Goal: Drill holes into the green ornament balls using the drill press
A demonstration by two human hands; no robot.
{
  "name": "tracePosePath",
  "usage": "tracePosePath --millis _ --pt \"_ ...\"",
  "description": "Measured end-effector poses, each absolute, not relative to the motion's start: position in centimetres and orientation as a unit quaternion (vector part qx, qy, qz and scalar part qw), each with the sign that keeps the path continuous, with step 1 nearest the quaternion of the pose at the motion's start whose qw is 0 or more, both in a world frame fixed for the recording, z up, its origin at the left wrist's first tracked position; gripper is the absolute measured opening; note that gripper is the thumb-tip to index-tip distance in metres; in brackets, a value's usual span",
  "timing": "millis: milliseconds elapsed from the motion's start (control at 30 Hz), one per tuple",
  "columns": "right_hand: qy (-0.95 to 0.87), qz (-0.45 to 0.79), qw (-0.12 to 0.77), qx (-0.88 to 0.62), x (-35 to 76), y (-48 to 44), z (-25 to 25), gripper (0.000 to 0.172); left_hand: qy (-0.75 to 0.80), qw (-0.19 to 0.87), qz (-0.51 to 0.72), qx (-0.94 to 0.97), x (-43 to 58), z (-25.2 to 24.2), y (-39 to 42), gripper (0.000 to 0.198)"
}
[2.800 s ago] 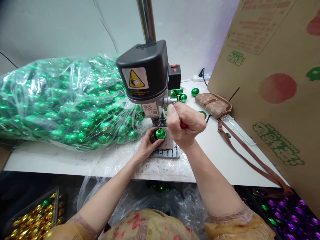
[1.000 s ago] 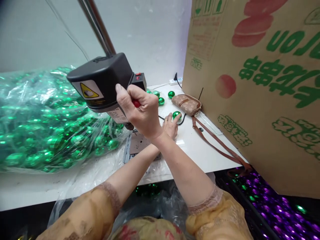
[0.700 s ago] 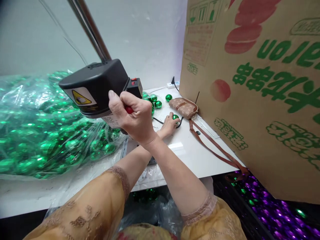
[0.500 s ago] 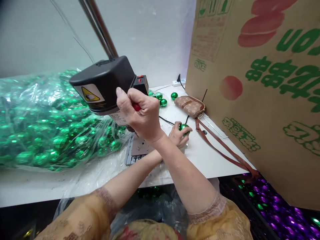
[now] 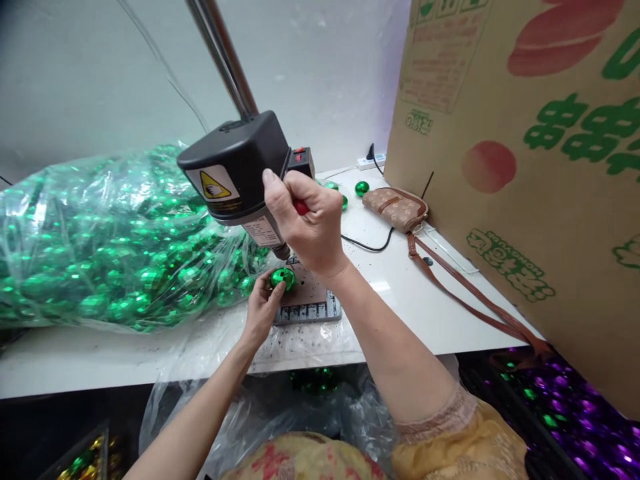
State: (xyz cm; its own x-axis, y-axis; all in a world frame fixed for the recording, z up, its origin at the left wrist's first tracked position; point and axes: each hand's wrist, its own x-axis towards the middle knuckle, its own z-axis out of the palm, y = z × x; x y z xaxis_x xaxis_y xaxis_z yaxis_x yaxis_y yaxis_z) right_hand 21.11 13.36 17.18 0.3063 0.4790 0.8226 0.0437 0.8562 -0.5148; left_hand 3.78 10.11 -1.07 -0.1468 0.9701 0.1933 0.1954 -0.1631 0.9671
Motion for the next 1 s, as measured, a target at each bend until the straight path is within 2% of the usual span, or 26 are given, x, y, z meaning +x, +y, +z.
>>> tracePosePath --millis 200,533,1000 --pt "-0.57 0.152 0.78 -0.208 21.1 13.4 17.2 0.047 0.519 0.395 0.503 0.567 3.3 -1.7 12.1 0.058" --pt "-0.564 0.165 0.784 -0.199 21.1 13.4 17.2 0.048 0.529 0.256 0.468 0.66 5.0 -1.1 12.0 0.05" --pt "-0.583 0.104 0.791 -0.157 21.1 13.0 15.1 0.048 0.527 0.274 0.469 0.654 5.9 -1.0 11.8 0.05"
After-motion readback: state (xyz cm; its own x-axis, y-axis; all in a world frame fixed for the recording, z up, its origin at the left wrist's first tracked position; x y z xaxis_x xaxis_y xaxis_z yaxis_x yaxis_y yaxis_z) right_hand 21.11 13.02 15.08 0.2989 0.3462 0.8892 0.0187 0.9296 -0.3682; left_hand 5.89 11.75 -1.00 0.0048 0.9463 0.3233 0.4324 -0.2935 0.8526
